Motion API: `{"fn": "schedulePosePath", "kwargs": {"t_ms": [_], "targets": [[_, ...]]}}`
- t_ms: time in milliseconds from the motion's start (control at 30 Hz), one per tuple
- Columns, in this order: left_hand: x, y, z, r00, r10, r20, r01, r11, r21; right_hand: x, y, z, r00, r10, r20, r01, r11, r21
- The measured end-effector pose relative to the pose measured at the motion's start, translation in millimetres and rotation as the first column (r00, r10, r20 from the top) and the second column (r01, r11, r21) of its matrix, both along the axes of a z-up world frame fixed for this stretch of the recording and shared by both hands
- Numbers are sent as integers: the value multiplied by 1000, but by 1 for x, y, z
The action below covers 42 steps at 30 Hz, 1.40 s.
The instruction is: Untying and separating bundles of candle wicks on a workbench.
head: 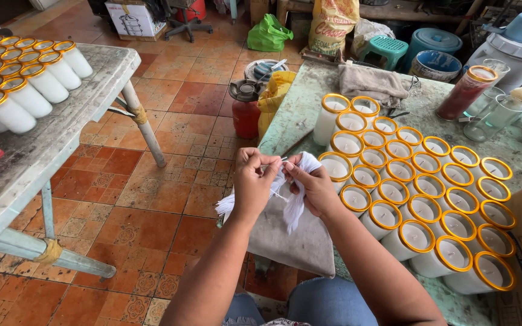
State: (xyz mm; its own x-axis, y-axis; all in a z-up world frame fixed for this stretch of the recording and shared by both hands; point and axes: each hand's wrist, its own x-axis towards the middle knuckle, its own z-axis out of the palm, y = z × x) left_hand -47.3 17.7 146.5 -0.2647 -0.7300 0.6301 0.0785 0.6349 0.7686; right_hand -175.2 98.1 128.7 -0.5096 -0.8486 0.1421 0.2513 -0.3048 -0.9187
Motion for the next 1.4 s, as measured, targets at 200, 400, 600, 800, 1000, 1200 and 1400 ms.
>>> {"fn": "schedulePosePath", "kwargs": {"t_ms": [200,400,600,800,1000,1200,1400], "targets": [[-1,1,-6,980,120,160,-63,943,-326,-7,0,8,774,-168,-611,116,985,-125],[-5,2,-11,882,-330,-338,472,645,601,0,1,8,759,-285,-585,195,957,-214],[4,2,-8,960,-262,-103,282,894,348,0,1,3,804,-278,-525,135,946,-294],[0,9,-7,953,-258,-159,302,837,456,-7,1,-4,811,-256,-526,169,964,-207],[5,16,12,927,-286,-244,376,736,564,12,11,31,999,5,40,1,987,-162],[-5,13,-2,870,-331,-366,483,723,494,27,23,49,894,440,87,-391,859,-330],[-2,13,1,943,-310,-122,333,877,346,-7,15,40,786,219,-578,-382,908,-174]]}}
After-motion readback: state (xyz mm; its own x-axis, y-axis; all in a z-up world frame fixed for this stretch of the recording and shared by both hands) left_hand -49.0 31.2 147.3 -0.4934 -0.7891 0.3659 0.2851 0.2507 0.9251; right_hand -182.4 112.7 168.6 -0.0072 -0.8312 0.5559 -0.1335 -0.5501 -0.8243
